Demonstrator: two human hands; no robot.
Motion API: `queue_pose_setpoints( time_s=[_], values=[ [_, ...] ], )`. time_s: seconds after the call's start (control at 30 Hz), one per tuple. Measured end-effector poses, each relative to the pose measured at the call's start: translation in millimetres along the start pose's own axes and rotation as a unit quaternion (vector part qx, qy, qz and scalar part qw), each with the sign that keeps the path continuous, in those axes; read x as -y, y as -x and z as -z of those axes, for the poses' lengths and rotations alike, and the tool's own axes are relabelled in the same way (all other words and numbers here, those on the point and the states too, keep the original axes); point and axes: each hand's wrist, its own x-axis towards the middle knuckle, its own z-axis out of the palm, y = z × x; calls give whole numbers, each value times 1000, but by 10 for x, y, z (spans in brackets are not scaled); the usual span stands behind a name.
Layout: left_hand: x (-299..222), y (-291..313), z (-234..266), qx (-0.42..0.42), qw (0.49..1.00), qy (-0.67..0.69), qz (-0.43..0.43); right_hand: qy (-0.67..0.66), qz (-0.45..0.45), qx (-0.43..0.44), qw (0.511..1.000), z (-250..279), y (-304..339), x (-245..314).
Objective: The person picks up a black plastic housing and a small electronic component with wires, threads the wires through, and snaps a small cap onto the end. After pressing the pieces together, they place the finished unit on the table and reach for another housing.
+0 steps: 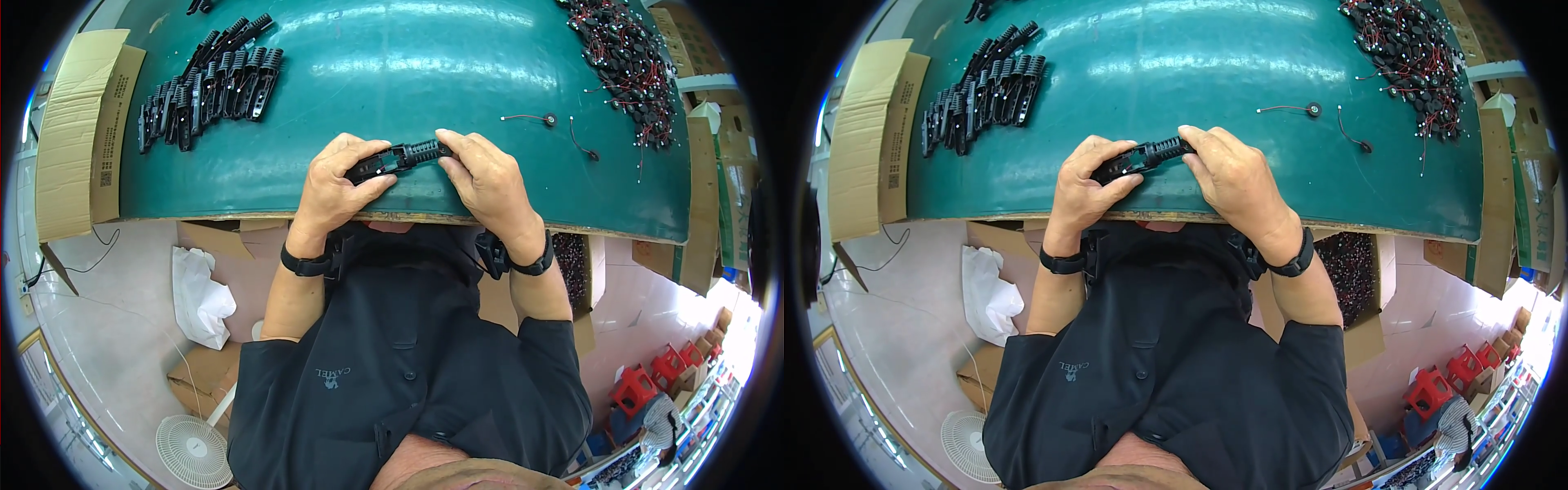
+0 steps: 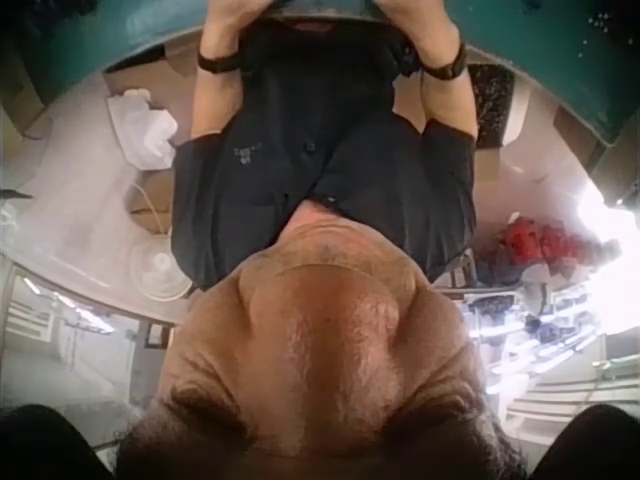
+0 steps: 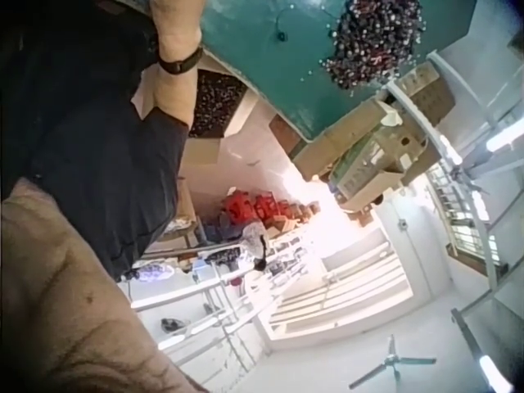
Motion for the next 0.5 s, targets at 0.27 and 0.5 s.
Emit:
queue_pose_setpoints(
  time_s=[0.27, 0.5],
  values=[
    [-23, -25, -7, -6, 1000, -18, -14, -14, -18, 22, 999, 52, -1, 14],
    [-7, -11, -22, -7, 1000, -24, -13, 4, -23, 47, 999, 77, -8, -34]
  ],
)
